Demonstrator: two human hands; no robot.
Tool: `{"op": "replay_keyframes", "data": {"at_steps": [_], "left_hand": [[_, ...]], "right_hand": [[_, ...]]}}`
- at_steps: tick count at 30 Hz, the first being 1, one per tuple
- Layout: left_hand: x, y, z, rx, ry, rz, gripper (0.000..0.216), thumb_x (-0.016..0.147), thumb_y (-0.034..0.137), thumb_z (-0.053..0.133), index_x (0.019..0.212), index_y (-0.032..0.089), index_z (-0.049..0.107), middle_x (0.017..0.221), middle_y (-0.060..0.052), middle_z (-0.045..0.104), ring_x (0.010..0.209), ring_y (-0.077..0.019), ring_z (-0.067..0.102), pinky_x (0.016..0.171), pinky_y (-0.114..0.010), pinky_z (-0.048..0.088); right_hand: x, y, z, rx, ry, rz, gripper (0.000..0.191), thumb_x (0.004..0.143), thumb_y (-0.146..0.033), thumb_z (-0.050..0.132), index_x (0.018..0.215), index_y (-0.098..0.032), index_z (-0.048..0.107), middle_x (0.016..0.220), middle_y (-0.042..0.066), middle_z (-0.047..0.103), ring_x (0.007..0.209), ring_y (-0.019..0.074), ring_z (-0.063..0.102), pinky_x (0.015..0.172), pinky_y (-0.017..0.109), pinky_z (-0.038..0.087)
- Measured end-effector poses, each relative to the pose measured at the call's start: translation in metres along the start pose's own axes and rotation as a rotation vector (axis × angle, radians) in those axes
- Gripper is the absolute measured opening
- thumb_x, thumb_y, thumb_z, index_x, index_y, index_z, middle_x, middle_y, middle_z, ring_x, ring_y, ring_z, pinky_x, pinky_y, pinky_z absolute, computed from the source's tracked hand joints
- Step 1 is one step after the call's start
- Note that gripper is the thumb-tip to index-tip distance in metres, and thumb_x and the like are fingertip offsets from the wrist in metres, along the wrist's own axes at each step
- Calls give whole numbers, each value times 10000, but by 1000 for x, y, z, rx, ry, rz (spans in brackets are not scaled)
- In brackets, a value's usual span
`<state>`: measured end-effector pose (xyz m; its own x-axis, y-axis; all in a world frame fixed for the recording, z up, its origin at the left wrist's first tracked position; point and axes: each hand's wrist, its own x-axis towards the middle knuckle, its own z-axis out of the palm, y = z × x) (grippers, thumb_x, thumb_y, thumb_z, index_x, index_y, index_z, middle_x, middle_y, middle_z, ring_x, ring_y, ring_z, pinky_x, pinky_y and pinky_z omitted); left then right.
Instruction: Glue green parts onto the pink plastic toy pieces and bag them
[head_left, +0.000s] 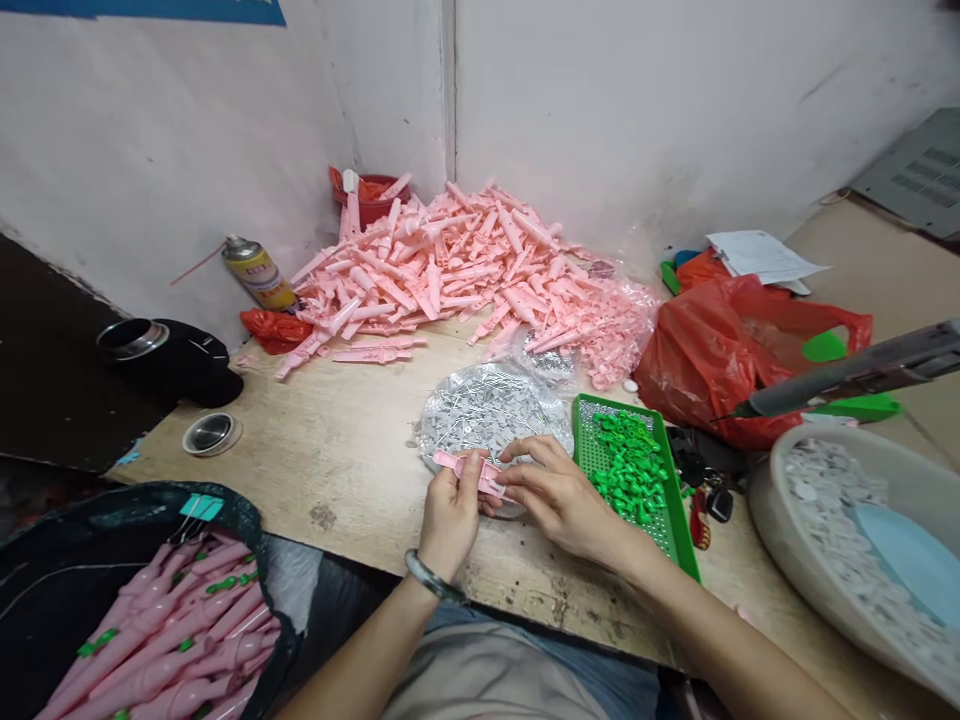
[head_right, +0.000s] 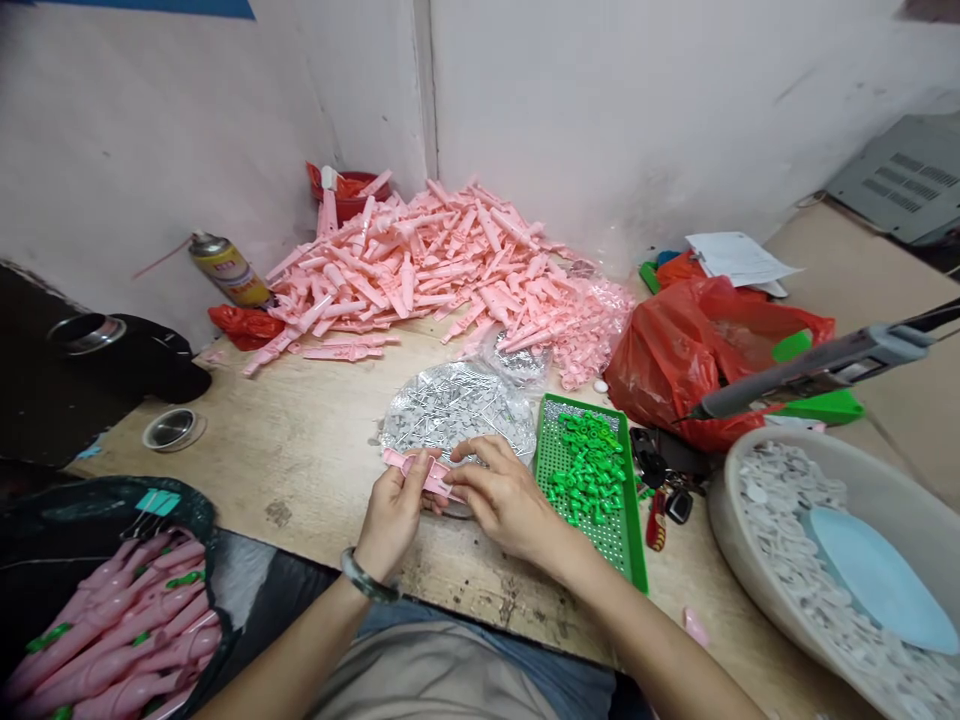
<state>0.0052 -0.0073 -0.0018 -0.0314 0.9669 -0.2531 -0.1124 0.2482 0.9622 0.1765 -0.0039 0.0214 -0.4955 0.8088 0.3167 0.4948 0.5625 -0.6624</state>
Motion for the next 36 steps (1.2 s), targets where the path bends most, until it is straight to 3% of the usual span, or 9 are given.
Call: {"op": "replay_keyframes", "data": {"at_steps": [8,12,16,19,23,25,28,31,36], "left_hand": [[-6,2,4,138,-3,112,452,898,533,534,1038,118,645,735,-60,711,557,-176,641,532,-270,509],[-10,5,3,270,-19,195,370,923,459,521,999,134,679,823,-83,730,580,-163,642,576,-268,507],[-6,3,-3,240,-58,153,390,898,490,555,993,138,693,773,-70,716,569,-167,635,565,-271,503],[-2,-3,-7,33,-22,-33,496,841,575,596,1021,117,661,635,-29,660,504,-166,601,492,-267,488],[-5,-5,-4,-171,34,-156,580,760,618,664,1014,97,631,633,-18,648,486,-144,583,462,-246,472],[-7,-3,-1,-218,35,-176,595,744,625,675,1000,90,631,636,-18,644,495,-141,586,466,-243,476],[-6,-1,1,-230,69,-172,626,715,639,693,1001,87,628,663,-26,656,512,-145,598,473,-245,484],[-1,-3,1,-203,102,-148,631,725,641,683,1028,91,630,683,-31,667,522,-153,608,480,-250,488],[2,-6,7,-75,26,-31,557,828,610,597,1061,106,625,672,-34,675,561,-177,628,521,-270,503]], "right_hand": [[0,-8,-1,-124,9,80,119,921,-131,543,948,-188,643,1053,105,564,1032,251,521,863,417,476],[-3,-15,9,-8,14,299,62,897,-133,563,889,-194,573,986,71,563,944,212,567,839,387,492],[5,-3,14,236,78,529,383,826,-257,691,1133,-196,469,1094,71,573,850,169,625,747,332,524],[26,24,12,256,-59,453,301,884,-290,635,1149,-182,542,1048,62,628,874,168,630,767,310,516],[56,60,13,-258,32,380,150,919,-201,564,968,-167,702,1012,100,651,1000,239,574,869,365,456],[63,67,16,-325,39,375,144,893,-161,582,907,-162,726,999,114,654,1013,265,563,868,378,443],[59,61,16,-315,45,359,169,909,-160,569,910,-175,738,982,96,664,970,241,576,866,363,442],[42,41,10,-141,52,279,150,921,-184,589,898,-198,737,949,53,667,925,194,593,868,332,451],[13,5,4,70,80,143,108,851,-135,672,834,-220,737,903,23,626,881,166,584,791,306,452]]}}
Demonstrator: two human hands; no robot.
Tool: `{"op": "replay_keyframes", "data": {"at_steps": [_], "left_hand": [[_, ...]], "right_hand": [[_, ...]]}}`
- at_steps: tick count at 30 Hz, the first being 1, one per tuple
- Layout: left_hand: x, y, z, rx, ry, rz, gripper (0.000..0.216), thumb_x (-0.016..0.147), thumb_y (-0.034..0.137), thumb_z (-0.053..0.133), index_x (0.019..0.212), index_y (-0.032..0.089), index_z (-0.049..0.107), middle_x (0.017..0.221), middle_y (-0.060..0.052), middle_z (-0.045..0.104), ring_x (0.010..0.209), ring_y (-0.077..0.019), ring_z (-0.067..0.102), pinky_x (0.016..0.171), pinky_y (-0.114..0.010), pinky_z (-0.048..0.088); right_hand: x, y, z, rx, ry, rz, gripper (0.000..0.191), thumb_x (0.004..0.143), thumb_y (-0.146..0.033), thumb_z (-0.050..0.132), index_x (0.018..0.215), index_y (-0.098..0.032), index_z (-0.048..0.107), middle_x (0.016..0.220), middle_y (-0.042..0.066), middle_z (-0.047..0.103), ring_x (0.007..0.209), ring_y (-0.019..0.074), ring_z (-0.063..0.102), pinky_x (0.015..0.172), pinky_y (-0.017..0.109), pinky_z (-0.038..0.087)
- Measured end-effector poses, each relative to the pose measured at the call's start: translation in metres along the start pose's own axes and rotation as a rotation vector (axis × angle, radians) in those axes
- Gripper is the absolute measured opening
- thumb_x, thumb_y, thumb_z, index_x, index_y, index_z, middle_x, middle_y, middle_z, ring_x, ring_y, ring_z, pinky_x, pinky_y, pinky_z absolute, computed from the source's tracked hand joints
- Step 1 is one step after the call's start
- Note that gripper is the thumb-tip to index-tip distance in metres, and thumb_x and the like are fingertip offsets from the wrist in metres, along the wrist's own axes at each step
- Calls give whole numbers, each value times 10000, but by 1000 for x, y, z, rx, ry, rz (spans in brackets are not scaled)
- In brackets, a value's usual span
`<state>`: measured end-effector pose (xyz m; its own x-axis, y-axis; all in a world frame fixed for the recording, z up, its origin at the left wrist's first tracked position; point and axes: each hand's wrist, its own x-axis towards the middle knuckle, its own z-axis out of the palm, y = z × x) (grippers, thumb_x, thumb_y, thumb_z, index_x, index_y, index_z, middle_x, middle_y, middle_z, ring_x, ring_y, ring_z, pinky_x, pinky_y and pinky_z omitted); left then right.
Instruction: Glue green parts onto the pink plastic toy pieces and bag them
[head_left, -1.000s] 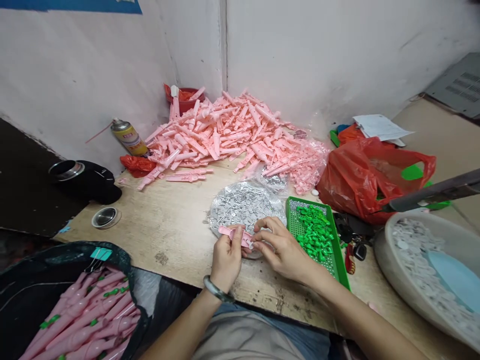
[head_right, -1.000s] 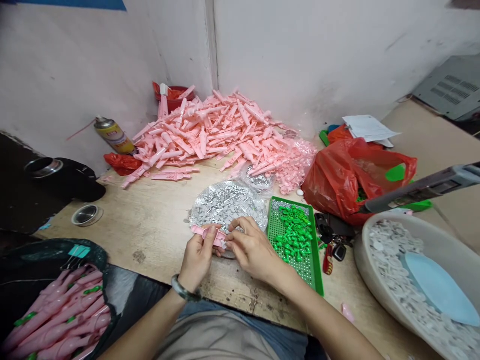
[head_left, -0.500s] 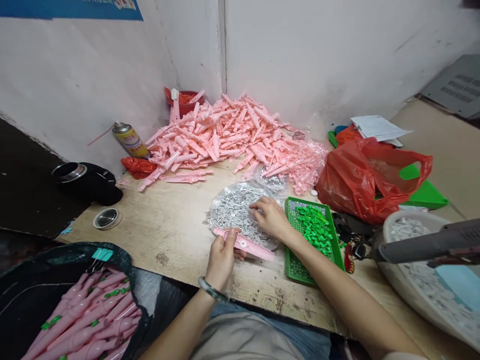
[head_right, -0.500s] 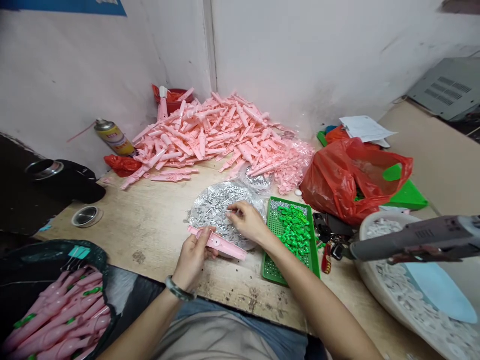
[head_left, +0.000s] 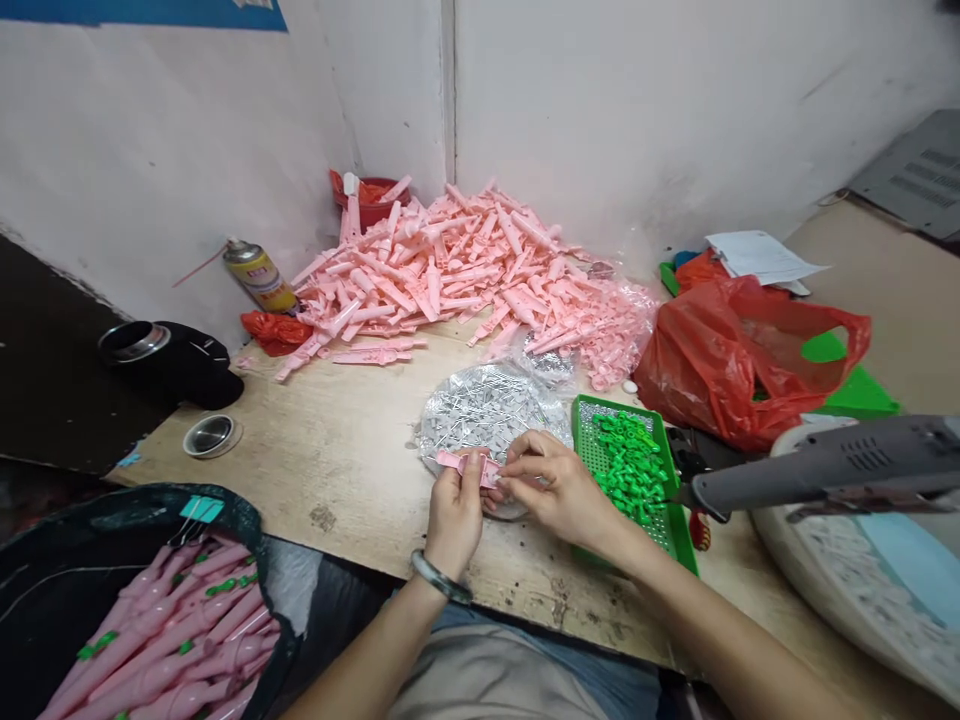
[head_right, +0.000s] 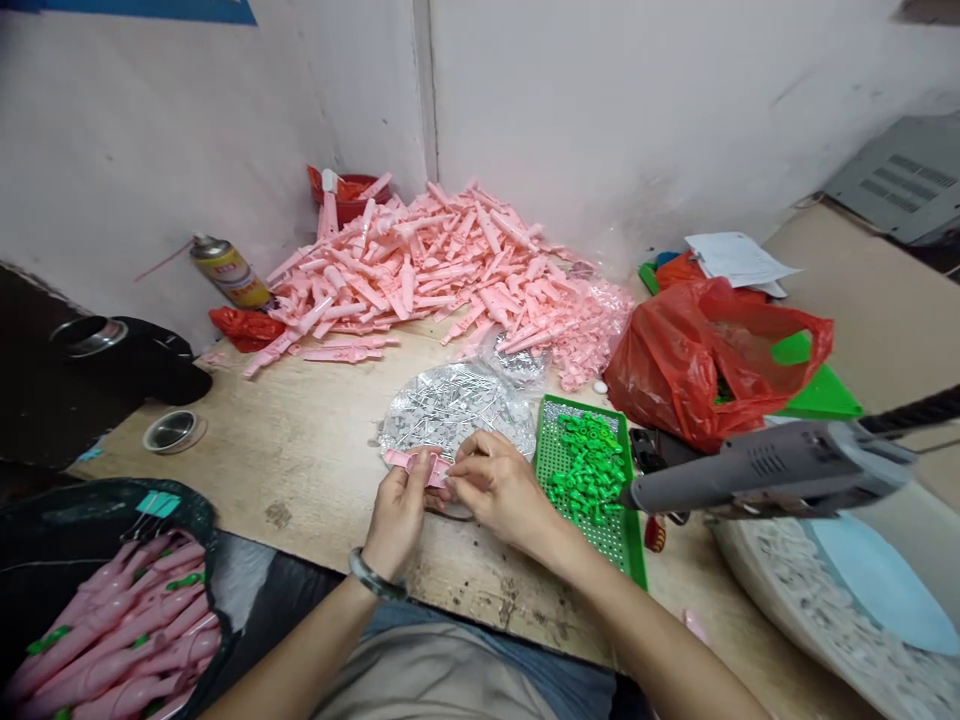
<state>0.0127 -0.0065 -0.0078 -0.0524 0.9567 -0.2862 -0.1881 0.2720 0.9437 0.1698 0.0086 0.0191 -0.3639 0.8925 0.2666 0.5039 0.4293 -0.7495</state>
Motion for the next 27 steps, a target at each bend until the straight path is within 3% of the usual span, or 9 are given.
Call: {"op": "replay_keyframes", "data": {"at_steps": [4,10,15,19,22,27], "left_hand": [[-5,-1,6,114,-63,106,463,910,552,515,1060,127,621,800,-69,709,638,-183,653,575,-274,514],[-11,-1,4,273,-97,240,383,966,458,451,1083,141,632,1032,-115,705,749,-187,661,675,-288,524],[-12,6,0,319,-78,351,244,869,369,640,1002,176,708,1036,-106,711,918,-236,665,780,-296,506],[-13,11,-1,197,-56,270,209,767,320,756,928,188,742,935,-91,725,802,-221,669,710,-273,504],[-11,10,-3,147,-80,163,270,783,359,738,976,171,710,795,-58,713,615,-183,635,594,-267,497],[-4,6,-9,-88,-36,-37,408,778,475,721,1001,145,631,644,13,624,503,-128,538,489,-229,429]], "right_hand": [[-8,-6,0,-15,-1,-5,164,843,-79,643,833,-211,741,872,25,600,845,158,568,754,296,445],[-5,-8,-5,24,-66,114,183,838,-72,629,746,-195,727,843,23,594,809,150,566,738,287,445],[-2,-8,-7,182,-63,260,160,797,-84,639,677,-185,667,820,7,615,791,140,584,734,269,447],[-2,-9,-1,299,44,390,156,730,-145,686,673,-190,548,764,-5,613,741,149,584,686,264,456],[-1,-13,7,376,-8,464,134,745,-188,664,763,-205,532,688,-27,601,630,136,560,572,235,426],[15,-16,12,231,-105,464,229,773,-352,720,798,-201,550,636,-37,596,534,110,487,498,213,336]]}}
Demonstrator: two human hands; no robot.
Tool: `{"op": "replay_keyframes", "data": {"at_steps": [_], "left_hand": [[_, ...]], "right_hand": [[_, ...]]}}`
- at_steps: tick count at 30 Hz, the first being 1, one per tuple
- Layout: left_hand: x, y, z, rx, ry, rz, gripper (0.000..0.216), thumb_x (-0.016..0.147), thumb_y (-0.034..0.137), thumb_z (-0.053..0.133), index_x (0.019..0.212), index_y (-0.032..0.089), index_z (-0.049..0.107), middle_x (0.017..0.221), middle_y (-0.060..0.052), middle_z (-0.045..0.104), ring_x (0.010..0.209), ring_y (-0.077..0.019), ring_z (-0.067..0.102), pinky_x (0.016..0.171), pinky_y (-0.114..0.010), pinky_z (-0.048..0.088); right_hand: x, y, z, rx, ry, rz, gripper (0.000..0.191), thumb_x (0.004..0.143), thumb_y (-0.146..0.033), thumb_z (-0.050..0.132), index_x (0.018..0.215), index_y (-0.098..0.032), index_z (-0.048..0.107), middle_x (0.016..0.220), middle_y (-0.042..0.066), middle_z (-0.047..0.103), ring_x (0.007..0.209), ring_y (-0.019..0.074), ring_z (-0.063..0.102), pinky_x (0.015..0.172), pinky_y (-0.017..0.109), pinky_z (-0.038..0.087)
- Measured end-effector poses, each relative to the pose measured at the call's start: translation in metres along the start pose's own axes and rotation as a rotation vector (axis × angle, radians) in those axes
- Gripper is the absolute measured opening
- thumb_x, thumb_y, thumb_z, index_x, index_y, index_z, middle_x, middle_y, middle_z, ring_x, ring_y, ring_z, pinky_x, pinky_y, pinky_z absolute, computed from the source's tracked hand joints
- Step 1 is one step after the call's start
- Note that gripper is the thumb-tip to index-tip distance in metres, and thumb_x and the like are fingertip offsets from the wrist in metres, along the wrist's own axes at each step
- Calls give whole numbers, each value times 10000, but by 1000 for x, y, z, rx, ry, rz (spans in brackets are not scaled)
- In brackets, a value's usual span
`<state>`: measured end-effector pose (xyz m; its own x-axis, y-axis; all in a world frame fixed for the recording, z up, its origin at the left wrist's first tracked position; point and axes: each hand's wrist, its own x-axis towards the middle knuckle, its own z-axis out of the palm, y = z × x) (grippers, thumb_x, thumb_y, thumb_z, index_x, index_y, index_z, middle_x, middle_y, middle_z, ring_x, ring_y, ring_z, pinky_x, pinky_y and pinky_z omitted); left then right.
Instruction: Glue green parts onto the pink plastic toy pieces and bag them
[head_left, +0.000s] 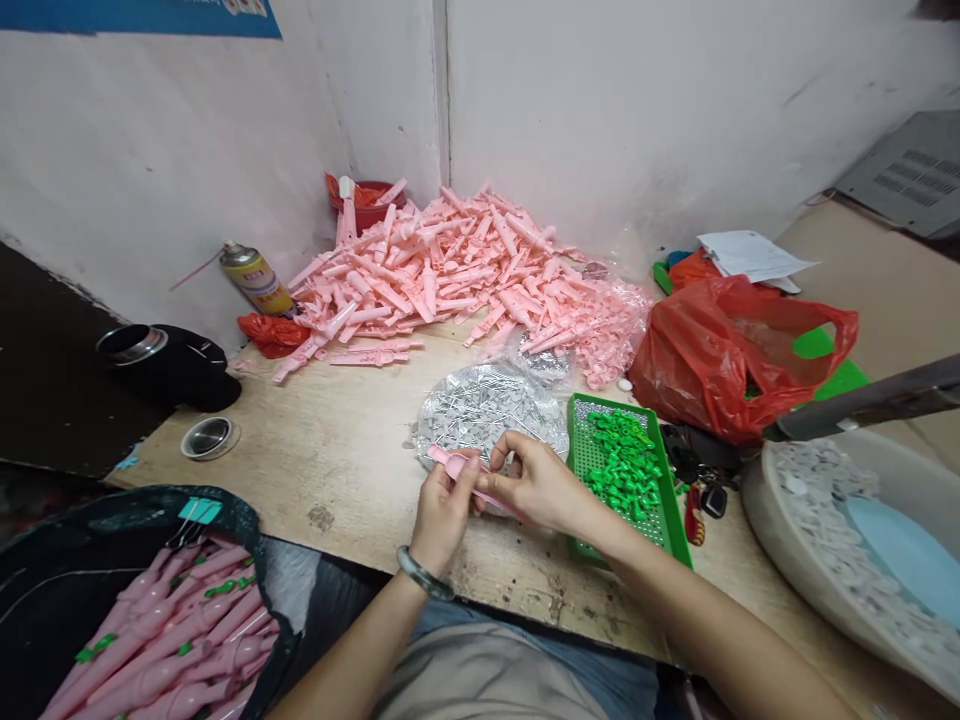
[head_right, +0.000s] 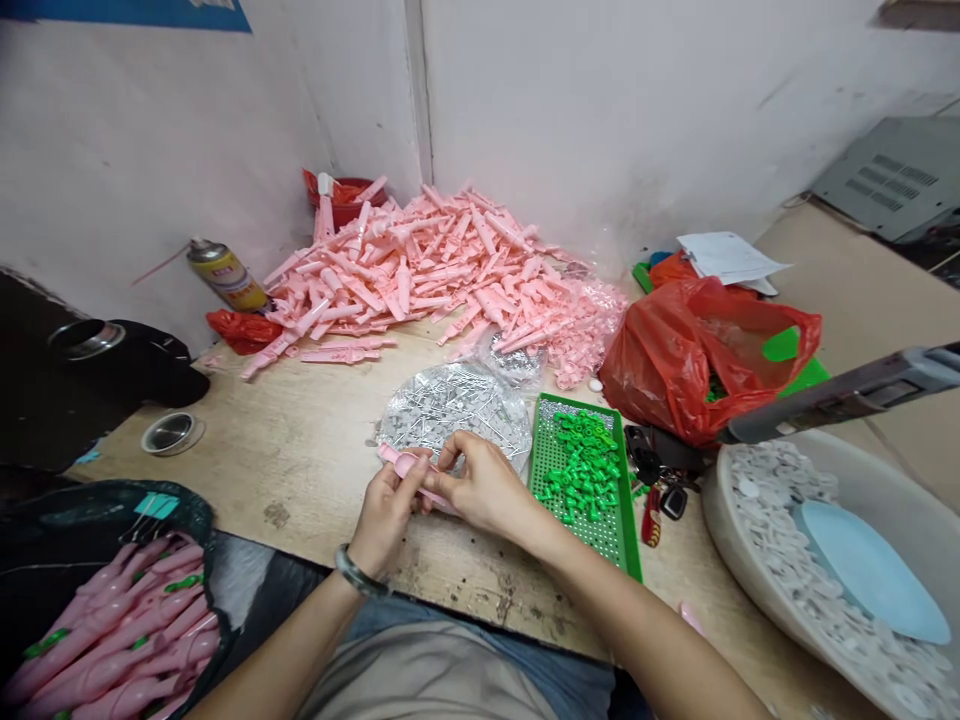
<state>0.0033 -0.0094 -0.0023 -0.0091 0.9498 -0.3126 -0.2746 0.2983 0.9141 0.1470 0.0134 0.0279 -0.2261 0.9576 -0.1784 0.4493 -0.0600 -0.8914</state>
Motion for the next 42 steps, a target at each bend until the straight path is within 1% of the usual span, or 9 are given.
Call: {"op": "replay_keyframes", "data": {"at_steps": [3,5,8,10,14,19,25,32,42], "left_hand": [[1,1,-4,-106,84,-69,426,810,549,649,934,142,648,679,6,612,557,-122,531,518,-223,423],[1,4,-7,-102,123,-71,421,812,551,644,912,142,656,725,-10,633,632,-138,570,579,-233,454],[-1,11,-8,-227,39,-206,343,825,463,650,973,154,626,810,-43,664,739,-185,640,675,-297,519],[-2,16,-7,-360,-59,-342,282,814,318,655,1043,170,584,870,-56,668,827,-224,678,749,-376,557],[-4,22,-1,-381,-120,-392,422,718,65,625,1117,176,547,912,-50,652,943,-244,683,839,-448,575],[-3,22,3,-273,-133,-382,440,711,54,638,1133,160,565,1010,-111,686,905,-247,694,780,-445,599],[0,17,3,-246,-196,-368,332,701,104,727,1012,148,620,1158,-150,672,944,-246,691,757,-383,605],[-1,11,9,-164,-161,-254,416,654,166,760,1050,166,634,1075,-112,698,864,-220,684,699,-336,588],[-4,8,13,-103,-236,-142,400,718,268,770,1075,169,620,1090,-93,684,903,-218,680,746,-314,569]], "right_hand": [[21,5,-12,-64,-51,-20,273,810,-442,690,802,-183,606,688,-7,629,596,130,534,549,232,388],[36,16,-23,-274,67,-22,258,879,-426,606,849,-174,653,811,43,676,691,161,589,618,262,423],[51,37,-35,-647,273,7,164,871,-287,586,879,-169,701,991,122,689,825,230,628,686,311,426],[54,47,-38,-714,272,8,121,827,-211,598,830,-172,712,997,133,689,835,248,635,692,318,420],[51,50,-38,-694,285,-35,145,837,-189,555,826,-202,699,916,79,708,801,221,642,688,295,410],[45,48,-40,-640,333,-123,116,831,-184,532,824,-204,647,875,45,709,772,192,634,711,286,428],[34,39,-40,-34,483,-226,81,778,-189,531,698,-196,532,905,44,711,666,142,618,624,263,469],[10,12,-35,495,95,-34,108,761,-286,601,782,-194,549,725,4,684,529,113,588,537,250,489],[-13,18,-23,279,-56,-18,148,807,-257,608,941,-203,640,662,-41,595,504,93,495,474,211,401]]}}
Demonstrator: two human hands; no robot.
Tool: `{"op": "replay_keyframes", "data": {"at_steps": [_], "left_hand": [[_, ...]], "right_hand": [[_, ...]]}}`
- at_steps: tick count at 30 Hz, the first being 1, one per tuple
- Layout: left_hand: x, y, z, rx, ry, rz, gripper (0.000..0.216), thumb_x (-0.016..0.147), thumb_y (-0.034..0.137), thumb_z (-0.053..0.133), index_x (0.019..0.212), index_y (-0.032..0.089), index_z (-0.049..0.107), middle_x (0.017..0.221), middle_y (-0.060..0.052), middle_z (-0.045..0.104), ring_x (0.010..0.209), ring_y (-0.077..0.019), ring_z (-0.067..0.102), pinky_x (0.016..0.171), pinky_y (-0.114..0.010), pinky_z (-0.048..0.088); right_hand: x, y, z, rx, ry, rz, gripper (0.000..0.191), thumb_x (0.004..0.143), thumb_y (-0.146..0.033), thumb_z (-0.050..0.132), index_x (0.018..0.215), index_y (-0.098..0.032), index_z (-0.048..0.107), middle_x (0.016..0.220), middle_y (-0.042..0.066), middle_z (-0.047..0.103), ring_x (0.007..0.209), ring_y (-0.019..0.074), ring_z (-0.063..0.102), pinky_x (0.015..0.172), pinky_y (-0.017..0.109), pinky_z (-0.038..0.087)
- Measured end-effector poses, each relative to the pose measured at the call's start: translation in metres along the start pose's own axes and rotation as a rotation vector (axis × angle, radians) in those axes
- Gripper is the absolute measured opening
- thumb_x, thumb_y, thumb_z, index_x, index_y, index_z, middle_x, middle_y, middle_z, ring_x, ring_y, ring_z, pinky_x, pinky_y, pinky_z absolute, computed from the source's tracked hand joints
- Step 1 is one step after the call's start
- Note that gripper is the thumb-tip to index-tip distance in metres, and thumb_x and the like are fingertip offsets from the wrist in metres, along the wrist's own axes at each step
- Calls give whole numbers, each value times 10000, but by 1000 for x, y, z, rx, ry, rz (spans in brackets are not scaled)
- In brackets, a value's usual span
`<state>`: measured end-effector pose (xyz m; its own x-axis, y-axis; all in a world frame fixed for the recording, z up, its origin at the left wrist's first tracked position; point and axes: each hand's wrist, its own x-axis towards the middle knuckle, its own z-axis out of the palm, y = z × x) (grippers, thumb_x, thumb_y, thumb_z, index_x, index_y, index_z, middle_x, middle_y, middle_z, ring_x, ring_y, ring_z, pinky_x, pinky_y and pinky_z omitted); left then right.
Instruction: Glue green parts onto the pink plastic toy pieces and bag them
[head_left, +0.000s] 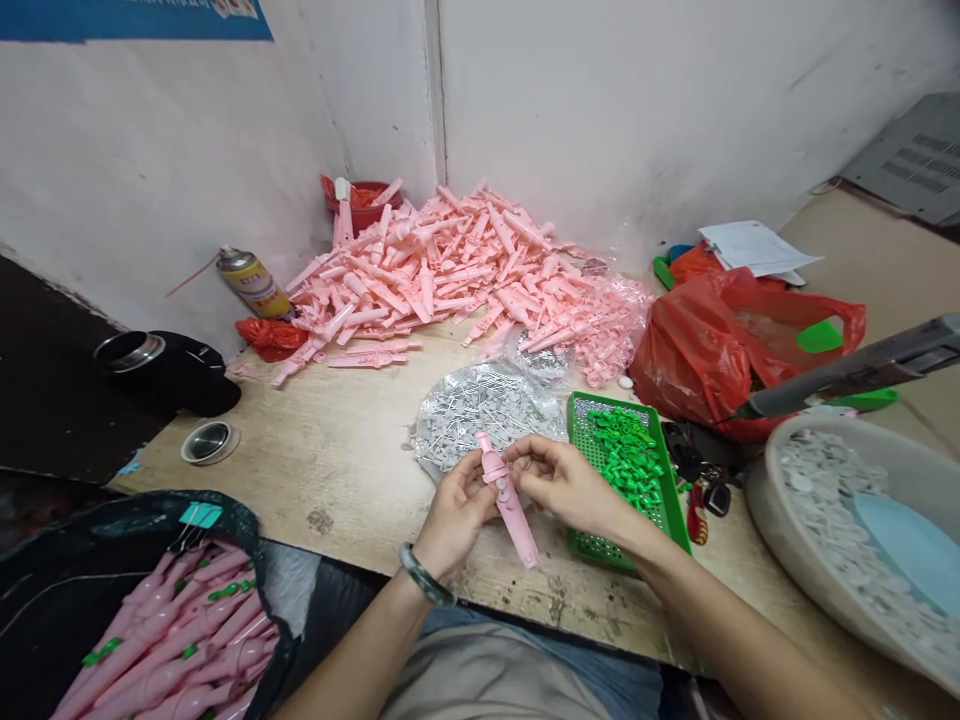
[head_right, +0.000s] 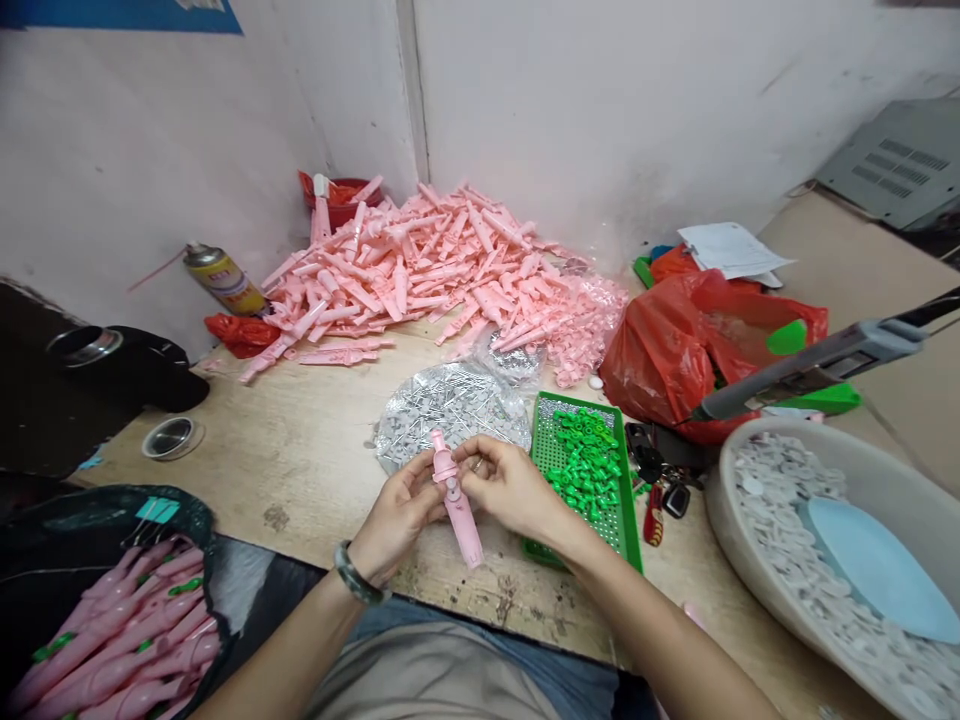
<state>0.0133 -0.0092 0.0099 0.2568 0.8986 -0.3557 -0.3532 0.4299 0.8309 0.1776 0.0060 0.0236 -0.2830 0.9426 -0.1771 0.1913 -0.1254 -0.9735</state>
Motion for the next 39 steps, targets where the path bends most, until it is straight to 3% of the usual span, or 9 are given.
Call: {"op": "replay_keyframes", "data": {"at_steps": [4,10,13,16,22,27,34,36,39], "left_hand": [[2,-4,-2,21,10,28,415,754,240,746,1130,168,585,1054,-83,686,920,-211,682,794,-313,564],[-4,-6,5,74,55,161,440,795,198,697,1208,191,547,1237,-106,640,1132,-236,634,926,-302,520],[-7,-6,8,152,70,254,409,819,219,688,1206,211,559,1215,-93,656,1187,-239,607,951,-293,510],[-5,-3,3,175,45,268,359,795,236,728,1126,208,592,1135,-77,679,1102,-233,650,901,-294,536],[3,-4,-14,8,-44,85,445,744,296,786,1132,182,600,1118,-90,679,902,-222,691,757,-330,582],[1,-8,-11,55,-82,68,496,757,264,759,1218,180,595,1142,-102,700,944,-232,697,846,-347,556],[0,0,-10,94,-100,36,458,771,266,750,1201,178,621,1191,-109,692,1024,-248,685,907,-365,547],[1,2,-14,41,-64,-33,433,776,289,751,1169,165,618,1174,-130,695,992,-270,696,829,-390,584],[4,6,-17,-81,28,-140,366,760,235,755,1084,144,609,1184,-161,684,977,-300,702,742,-412,611]], "right_hand": [[-11,0,2,-269,43,-90,120,859,-228,579,924,-214,679,741,-11,656,580,113,536,537,227,404],[-16,4,16,-548,225,-287,158,870,-191,557,931,-199,702,841,58,669,726,176,601,674,293,448],[-12,10,23,-296,245,-141,109,835,-227,587,839,-193,690,704,35,655,598,160,574,580,276,443],[-6,12,22,46,122,52,123,807,-301,621,773,-186,651,531,-17,586,443,131,501,453,249,397],[-2,-7,-3,68,27,64,229,755,-378,733,797,-164,661,654,-4,635,514,101,536,458,215,427],[6,-13,-4,235,43,-22,246,795,-375,715,895,-170,621,710,2,654,614,130,611,564,256,515],[16,-6,7,-247,179,-268,84,898,-265,622,902,-191,660,861,6,650,765,132,598,701,263,475],[38,-5,4,-440,189,-330,102,918,-265,597,942,-195,667,924,20,655,798,140,608,735,269,486],[99,-6,-10,-790,300,-347,240,974,-223,469,1151,-165,621,1119,90,656,905,166,629,817,293,504]]}}
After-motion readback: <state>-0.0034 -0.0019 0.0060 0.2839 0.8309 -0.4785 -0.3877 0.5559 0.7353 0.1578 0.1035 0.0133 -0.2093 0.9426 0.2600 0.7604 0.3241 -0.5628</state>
